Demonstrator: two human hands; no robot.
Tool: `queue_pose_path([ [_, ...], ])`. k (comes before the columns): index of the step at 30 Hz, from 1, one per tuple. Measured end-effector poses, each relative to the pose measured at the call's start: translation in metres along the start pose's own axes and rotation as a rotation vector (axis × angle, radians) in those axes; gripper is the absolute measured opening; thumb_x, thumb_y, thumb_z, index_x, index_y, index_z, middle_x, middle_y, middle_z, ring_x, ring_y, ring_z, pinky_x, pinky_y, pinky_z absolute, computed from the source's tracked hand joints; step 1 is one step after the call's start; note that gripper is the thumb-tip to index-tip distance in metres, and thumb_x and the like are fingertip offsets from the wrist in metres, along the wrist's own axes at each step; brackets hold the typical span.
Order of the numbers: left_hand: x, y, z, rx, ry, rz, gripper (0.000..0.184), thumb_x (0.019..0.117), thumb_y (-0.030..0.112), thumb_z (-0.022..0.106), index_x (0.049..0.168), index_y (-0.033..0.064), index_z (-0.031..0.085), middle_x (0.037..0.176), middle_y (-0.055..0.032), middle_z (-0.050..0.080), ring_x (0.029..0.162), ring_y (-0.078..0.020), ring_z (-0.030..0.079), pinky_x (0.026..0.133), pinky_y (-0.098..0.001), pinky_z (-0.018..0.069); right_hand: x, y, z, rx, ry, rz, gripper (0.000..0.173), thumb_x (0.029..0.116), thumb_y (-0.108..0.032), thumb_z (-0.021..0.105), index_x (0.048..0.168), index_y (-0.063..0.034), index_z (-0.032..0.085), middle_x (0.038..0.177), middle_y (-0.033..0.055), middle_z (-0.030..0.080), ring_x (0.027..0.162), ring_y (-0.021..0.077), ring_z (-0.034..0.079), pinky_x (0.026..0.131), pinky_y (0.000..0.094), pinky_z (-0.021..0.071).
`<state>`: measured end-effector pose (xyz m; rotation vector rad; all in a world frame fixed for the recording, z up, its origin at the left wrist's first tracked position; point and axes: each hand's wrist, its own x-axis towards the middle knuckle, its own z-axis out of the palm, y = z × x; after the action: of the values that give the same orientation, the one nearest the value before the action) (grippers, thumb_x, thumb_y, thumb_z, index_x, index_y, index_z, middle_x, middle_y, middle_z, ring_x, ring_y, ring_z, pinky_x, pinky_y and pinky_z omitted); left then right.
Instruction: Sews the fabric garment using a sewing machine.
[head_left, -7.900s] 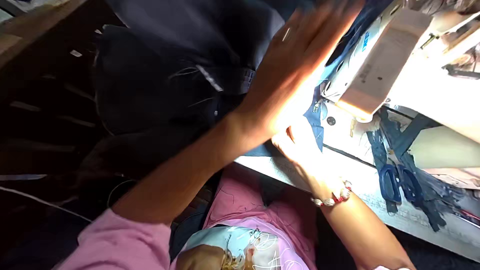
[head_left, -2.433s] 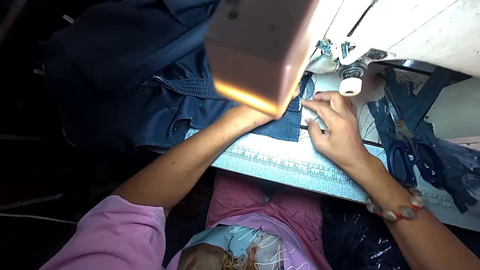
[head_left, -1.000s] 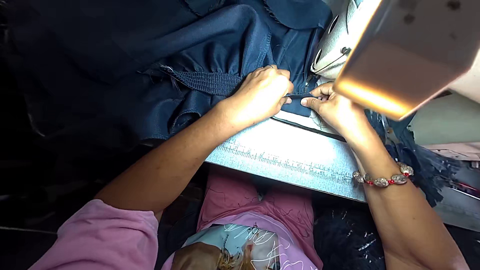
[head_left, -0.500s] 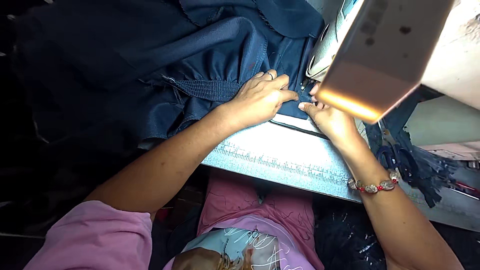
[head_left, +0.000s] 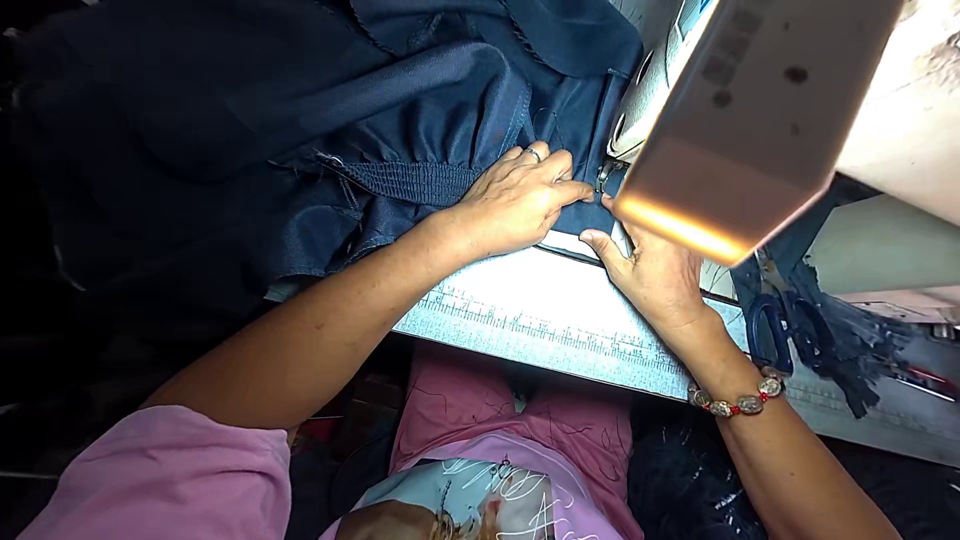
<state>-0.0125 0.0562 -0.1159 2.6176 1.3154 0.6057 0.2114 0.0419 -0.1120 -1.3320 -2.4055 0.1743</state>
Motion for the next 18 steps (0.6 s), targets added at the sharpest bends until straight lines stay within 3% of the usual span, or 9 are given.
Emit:
queue_pose_path([
  [4,0.003,-0.003,0.001,0.010,0.025,0.018,0.039,0.0974,0.007,0.043,0.121,0.0138,0.074,0.097,-0.0166,0.063,0.093,-0.0375,0.060,0.077,-0.0481,0.0456,0.001,0.001,-0.002,0.029,-0.014,0.023,0.051,0.1011,-0.046,0.059,0.131,-0.0064,0.068,0.123,0.0224,0.066,0.112,0.0438,0.060,0.087,0.0614,0.0439],
  [7,0.008,-0.008,0.002,0.019,0.037,0.027,0.039,0.0968,0.006,0.043,0.120,0.0122,0.073,0.098,-0.0172,0.063,0.094,-0.0378,0.060,0.078,-0.0490,0.0459,0.005,0.002,-0.004,0.024,-0.046,0.042,0.053,0.1025,-0.046,0.057,0.137,-0.0066,0.065,0.130,0.0228,0.064,0.118,0.0442,0.058,0.093,0.0628,0.0427],
  [10,0.009,-0.012,0.005,0.013,0.067,0.043,0.037,0.0975,0.007,0.043,0.118,0.0126,0.073,0.096,-0.0146,0.063,0.094,-0.0356,0.060,0.078,-0.0474,0.0456,0.009,0.002,-0.005,-0.030,-0.032,0.020,0.051,0.1029,-0.045,0.057,0.136,-0.0073,0.066,0.130,0.0213,0.064,0.114,0.0412,0.061,0.091,0.0618,0.0442],
  [12,0.010,-0.016,0.009,-0.004,0.087,0.062,0.037,0.0969,0.007,0.043,0.116,0.0124,0.073,0.096,-0.0136,0.063,0.094,-0.0346,0.060,0.078,-0.0468,0.0460,0.010,0.001,-0.007,-0.053,-0.055,0.008,0.045,0.1052,-0.039,0.054,0.137,-0.0090,0.066,0.130,0.0214,0.061,0.114,0.0408,0.057,0.093,0.0609,0.0409],
  [14,0.011,-0.022,0.014,-0.032,0.103,0.088,0.038,0.0968,0.008,0.041,0.116,0.0125,0.074,0.096,-0.0129,0.063,0.094,-0.0333,0.060,0.078,-0.0462,0.0456,0.010,0.002,-0.009,-0.084,-0.087,0.009,0.039,0.1051,-0.022,0.049,0.139,-0.0134,0.065,0.133,0.0211,0.058,0.114,0.0407,0.056,0.090,0.0611,0.0407],
  [16,0.013,-0.026,0.019,-0.047,0.125,0.113,0.038,0.0976,0.009,0.041,0.115,0.0128,0.074,0.095,-0.0131,0.063,0.093,-0.0328,0.061,0.076,-0.0467,0.0465,0.011,0.002,-0.011,-0.124,-0.116,0.017,0.046,0.1003,-0.007,0.047,0.142,-0.0173,0.063,0.136,0.0216,0.057,0.117,0.0425,0.055,0.089,0.0635,0.0408],
  [18,0.015,-0.028,0.020,-0.052,0.115,0.115,0.039,0.0973,0.009,0.040,0.115,0.0130,0.074,0.096,-0.0133,0.063,0.094,-0.0324,0.061,0.076,-0.0466,0.0455,0.011,0.002,-0.013,-0.148,-0.135,0.022,0.050,0.0990,-0.002,0.046,0.144,-0.0191,0.062,0.138,0.0211,0.056,0.119,0.0431,0.055,0.089,0.0644,0.0404],
])
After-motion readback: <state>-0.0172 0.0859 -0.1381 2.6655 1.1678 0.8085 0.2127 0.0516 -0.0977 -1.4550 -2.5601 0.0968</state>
